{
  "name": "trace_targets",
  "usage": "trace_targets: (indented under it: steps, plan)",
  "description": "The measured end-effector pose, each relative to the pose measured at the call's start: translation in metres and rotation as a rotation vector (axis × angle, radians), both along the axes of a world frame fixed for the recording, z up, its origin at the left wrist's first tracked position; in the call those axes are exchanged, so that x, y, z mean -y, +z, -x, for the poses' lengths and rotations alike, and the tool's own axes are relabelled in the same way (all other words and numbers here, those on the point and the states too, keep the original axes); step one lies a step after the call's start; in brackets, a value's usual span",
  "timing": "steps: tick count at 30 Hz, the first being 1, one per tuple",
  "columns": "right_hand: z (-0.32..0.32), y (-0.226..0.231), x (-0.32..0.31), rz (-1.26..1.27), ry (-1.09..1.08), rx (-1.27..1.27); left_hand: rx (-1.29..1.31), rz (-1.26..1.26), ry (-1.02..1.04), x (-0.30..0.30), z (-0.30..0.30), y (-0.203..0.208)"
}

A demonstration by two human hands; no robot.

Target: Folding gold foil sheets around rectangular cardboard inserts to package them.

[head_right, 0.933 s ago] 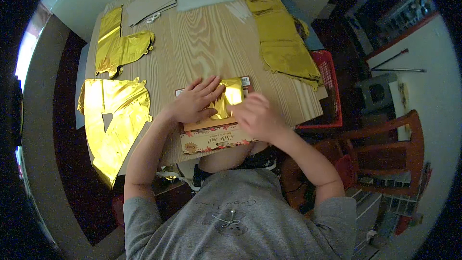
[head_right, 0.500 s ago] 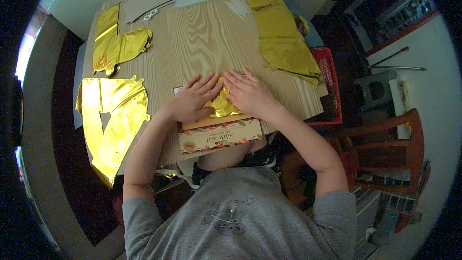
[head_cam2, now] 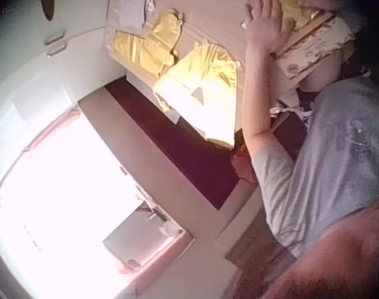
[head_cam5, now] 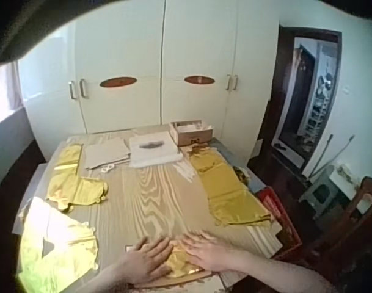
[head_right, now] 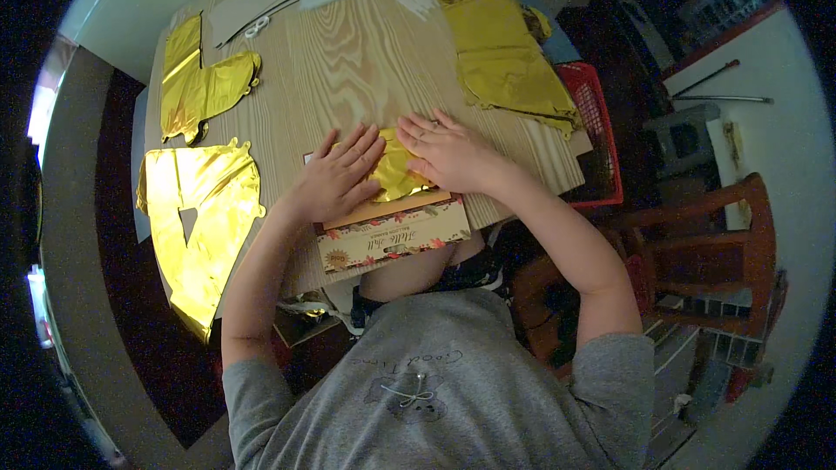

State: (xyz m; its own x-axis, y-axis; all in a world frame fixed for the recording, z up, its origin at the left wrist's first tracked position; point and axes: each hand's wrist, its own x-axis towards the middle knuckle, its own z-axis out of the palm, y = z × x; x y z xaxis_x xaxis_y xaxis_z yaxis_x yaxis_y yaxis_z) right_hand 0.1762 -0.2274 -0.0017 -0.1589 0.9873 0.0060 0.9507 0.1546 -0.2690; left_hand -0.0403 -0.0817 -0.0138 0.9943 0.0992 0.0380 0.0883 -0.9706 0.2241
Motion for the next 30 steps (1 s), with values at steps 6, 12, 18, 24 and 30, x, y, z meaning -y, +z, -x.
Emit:
trace_targets:
  steps: [6, 12, 18, 24, 30]
  plan:
    - [-0.002, -0.011, 0.003, -0.051, -0.006, -0.023, -0.049, -0.052, -0.013, 0.008, 0.0, 0.019]
    - [0.0, -0.017, 0.005, -0.112, -0.021, -0.01, -0.011, -0.051, -0.012, 0.018, 0.016, 0.015]
    - [-0.001, -0.009, 0.004, -0.05, -0.013, -0.011, 0.015, -0.033, -0.002, 0.02, 0.009, 0.033]
    - [-0.003, -0.008, 0.0, -0.002, -0.008, -0.081, 0.17, -0.03, -0.061, 0.023, -0.011, 0.033]
    - [-0.006, -0.009, 0.0, 0.026, -0.029, -0.151, 0.275, -0.028, 0.003, 0.05, -0.026, 0.034]
